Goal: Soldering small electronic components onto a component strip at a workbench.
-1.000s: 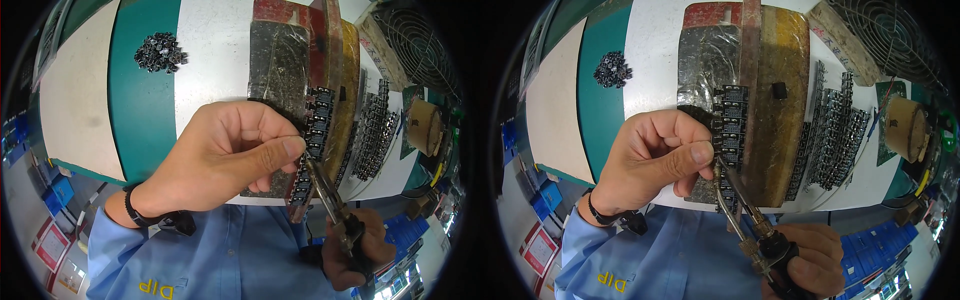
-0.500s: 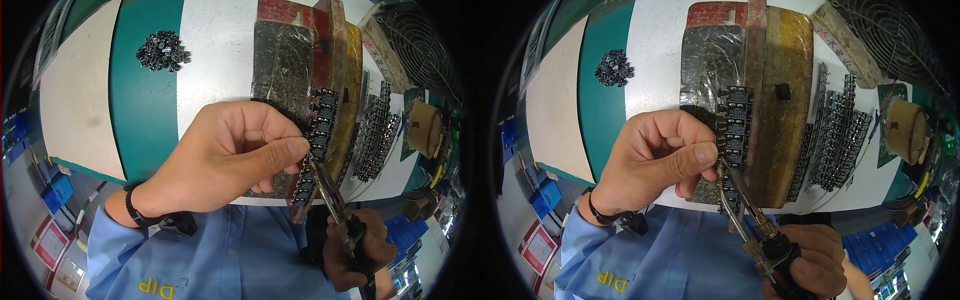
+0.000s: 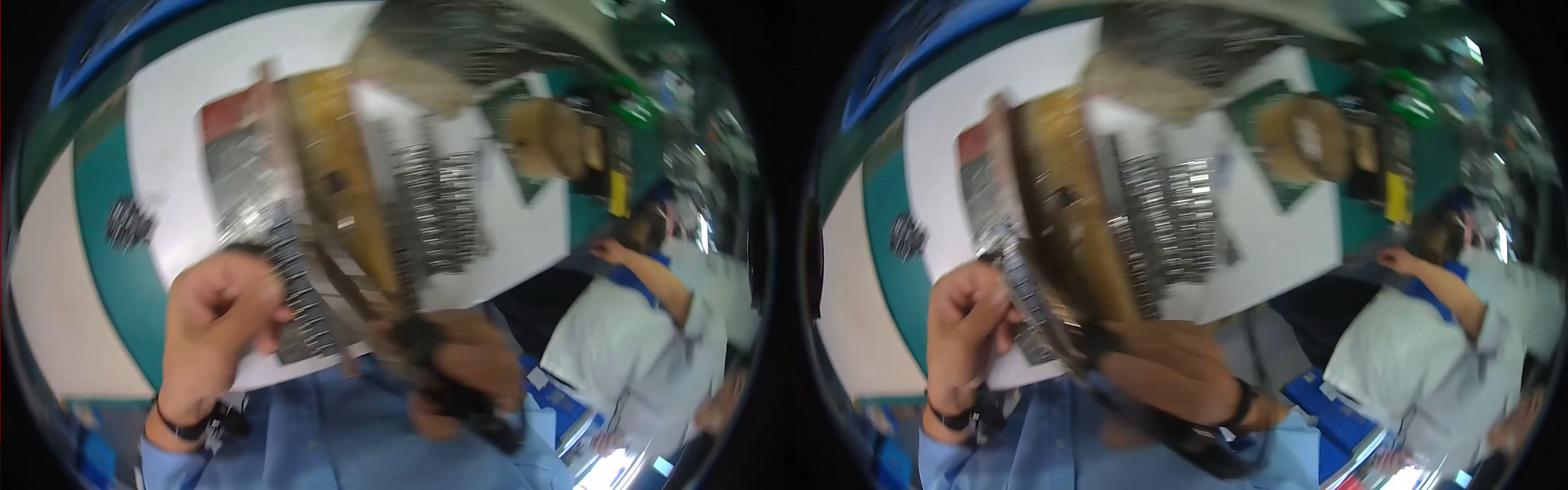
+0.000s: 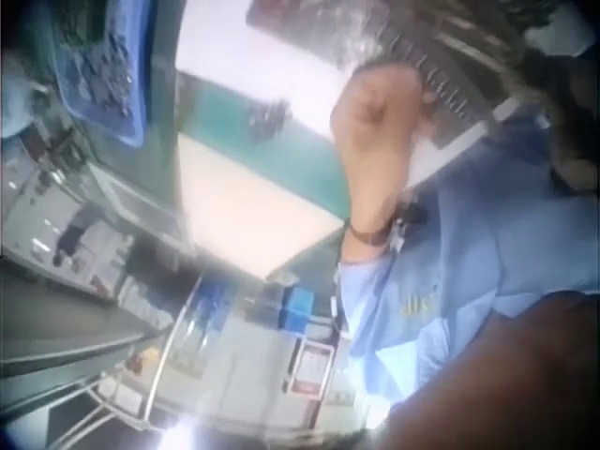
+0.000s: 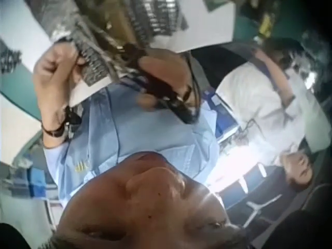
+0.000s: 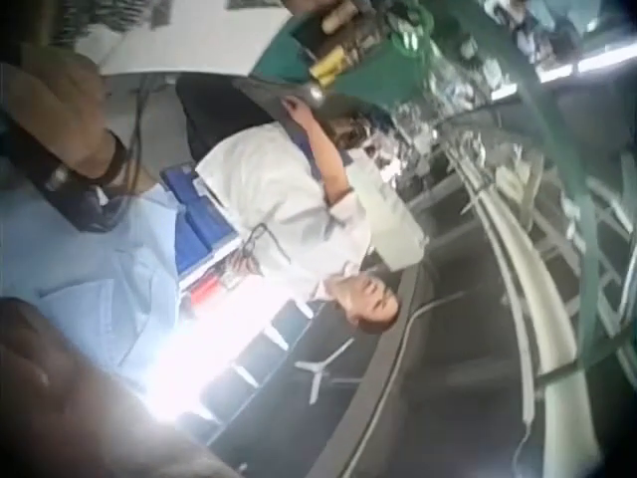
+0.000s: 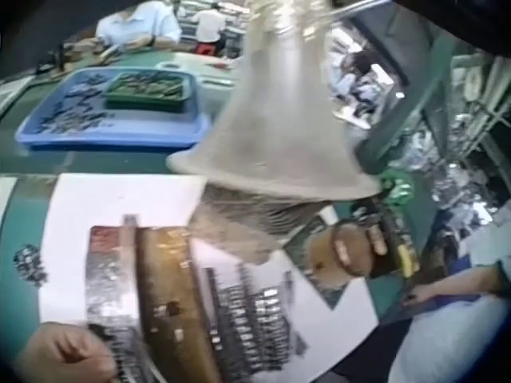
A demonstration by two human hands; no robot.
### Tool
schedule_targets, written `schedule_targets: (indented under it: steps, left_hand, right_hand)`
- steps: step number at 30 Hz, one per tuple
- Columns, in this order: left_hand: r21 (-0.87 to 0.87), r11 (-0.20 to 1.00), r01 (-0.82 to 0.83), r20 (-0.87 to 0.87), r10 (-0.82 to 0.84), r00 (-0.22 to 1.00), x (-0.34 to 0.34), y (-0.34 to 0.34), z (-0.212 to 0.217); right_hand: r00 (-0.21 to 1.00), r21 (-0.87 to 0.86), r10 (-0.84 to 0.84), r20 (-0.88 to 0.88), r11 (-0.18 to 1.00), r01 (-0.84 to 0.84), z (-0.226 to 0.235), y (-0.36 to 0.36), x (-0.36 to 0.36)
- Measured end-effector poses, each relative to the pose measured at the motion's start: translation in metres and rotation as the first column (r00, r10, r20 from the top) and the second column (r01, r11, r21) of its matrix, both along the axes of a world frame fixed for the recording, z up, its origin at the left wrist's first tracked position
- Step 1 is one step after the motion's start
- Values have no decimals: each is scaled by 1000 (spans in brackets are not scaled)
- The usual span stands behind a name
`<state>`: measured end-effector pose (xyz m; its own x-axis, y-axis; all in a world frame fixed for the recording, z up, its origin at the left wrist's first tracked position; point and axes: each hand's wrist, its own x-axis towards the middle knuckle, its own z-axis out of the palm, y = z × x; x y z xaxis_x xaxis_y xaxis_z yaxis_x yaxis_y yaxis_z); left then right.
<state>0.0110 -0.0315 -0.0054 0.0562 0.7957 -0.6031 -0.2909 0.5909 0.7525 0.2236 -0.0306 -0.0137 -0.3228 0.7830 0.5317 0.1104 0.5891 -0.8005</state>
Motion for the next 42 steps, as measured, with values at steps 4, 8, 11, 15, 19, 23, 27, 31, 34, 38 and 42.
schedule_targets:
  steps: [4, 8, 11, 15, 19, 23, 27, 31, 34, 38, 42]
  left_hand:
    - [87, 996, -4, 44, 0, 999, 3, 4, 1]
    - [127, 992, -19, 65, 10, 998, 13, -3, -4]
    - [165, 986, -17, 41, 11, 999, 13, -4, -5]
    - [202, 979, -1, 65, -12, 998, 11, -6, -8]
    - [235, 972, -1, 84, -19, 996, 11, -5, -7]
    - [247, 968, 35, 69, -53, 996, 11, -6, -7]
    - [242, 970, 3, 155, -42, 987, 7, -6, -6]
    - [213, 977, -23, 187, -17, 982, 7, -7, -9]
    - [211, 977, -2, 197, -41, 980, 6, -4, -9]
    - [204, 978, 34, 193, -74, 978, 5, -6, -5]
    - [204, 978, 51, 191, -91, 977, 2, -4, -6]
  right_hand:
    - [1000, 30, 1, 15, 1000, -1, 11, 10, -2]
    - [984, 88, 53, 172, 994, -69, 6, 0, 2]
    - [989, 149, 24, 143, 988, -45, -1, -5, -1]
    - [993, 153, 11, 119, 988, -30, 0, -10, -2]
    - [994, 139, 34, 105, 989, -48, -1, -12, -2]
    - [993, 168, -15, 121, 986, -6, -3, -16, -4]
    - [994, 218, -32, 100, 976, 9, -6, -17, -7]
    - [989, 238, -82, 127, 970, 49, -4, -19, -9]
    - [988, 241, -76, 138, 970, 41, -1, -19, -9]
    - [982, 217, -67, 176, 976, 28, -3, -24, -8]
    - [978, 211, -51, 203, 978, 7, -14, -22, -9]
